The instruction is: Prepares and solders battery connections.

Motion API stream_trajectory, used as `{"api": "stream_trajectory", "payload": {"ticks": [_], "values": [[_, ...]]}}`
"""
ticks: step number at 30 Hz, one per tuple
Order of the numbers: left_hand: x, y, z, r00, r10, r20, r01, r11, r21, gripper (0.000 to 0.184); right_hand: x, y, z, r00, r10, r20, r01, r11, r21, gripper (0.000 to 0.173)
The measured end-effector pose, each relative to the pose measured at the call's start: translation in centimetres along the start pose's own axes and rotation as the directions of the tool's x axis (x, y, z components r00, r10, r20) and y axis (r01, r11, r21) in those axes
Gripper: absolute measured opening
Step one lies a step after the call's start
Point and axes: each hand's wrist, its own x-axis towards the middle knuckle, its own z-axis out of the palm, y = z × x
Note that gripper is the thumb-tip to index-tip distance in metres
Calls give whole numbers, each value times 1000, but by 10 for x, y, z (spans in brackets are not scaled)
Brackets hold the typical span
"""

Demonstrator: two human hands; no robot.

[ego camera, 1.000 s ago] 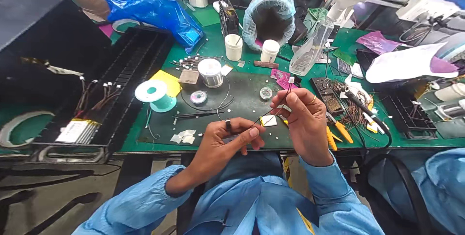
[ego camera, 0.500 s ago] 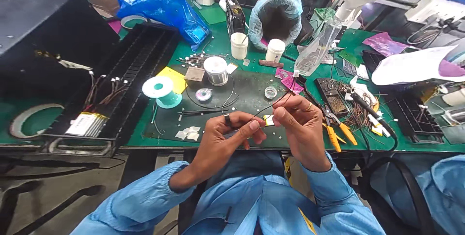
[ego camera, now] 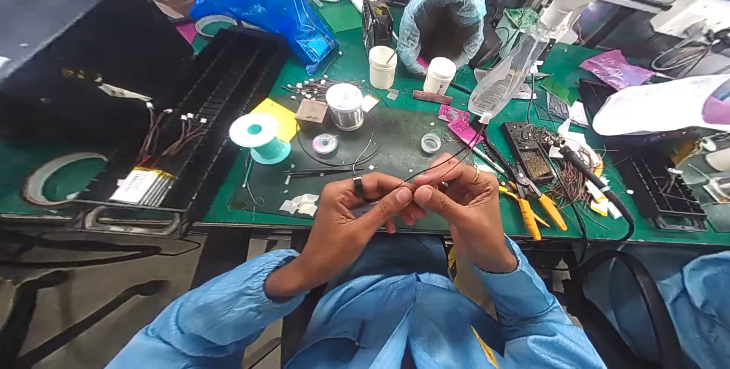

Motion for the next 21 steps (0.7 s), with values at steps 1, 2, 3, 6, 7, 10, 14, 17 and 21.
{"api": "stream_trajectory", "payload": {"ticks": [1, 2, 3, 6, 7, 10, 14, 17, 21], "values": [[0, 0, 0, 1000, -1, 0, 1, 1000, 0, 15, 0, 0, 1, 1000, -1, -6, 1, 1000, 11, 11], [-1, 0, 1, 1000, -1, 0, 1, 1000, -2, 15, 0, 1, 1, 1000, -5, -10, 6, 1000, 25, 11], [-1, 0, 1, 1000, 1, 1, -1, 1000, -4, 15, -1, 2, 2, 1000, -12, -10, 13, 999, 43, 10], [-2, -1, 2, 1000, 5, -1, -5, 1000, -13, 15, -2, 8, 5, 999, -35, -14, 36, 996, 84, 10], [-3, -1, 2, 1000, 6, -2, -6, 1000, -11, 15, -2, 9, 5, 999, -41, -17, 42, 995, 87, 10], [-3, -1, 2, 1000, 25, -9, -25, 1000, 10, 15, -3, 10, 7, 999, -40, -28, 42, 995, 93, 11], [-4, -1, 1, 998, 63, -25, -62, 996, 57, 14, -2, 11, 6, 1000, -17, 9, 16, 989, 147, 13], [-6, 2, 0, 998, 66, -7, -65, 995, 78, 14, 0, 9, 0, 994, 35, 102, -56, 977, 205, 13], [-8, 8, 0, 998, -8, 58, 10, 1000, -24, 17, 6, 3, -12, 980, 46, 191, -79, 983, 167, 19]]}}
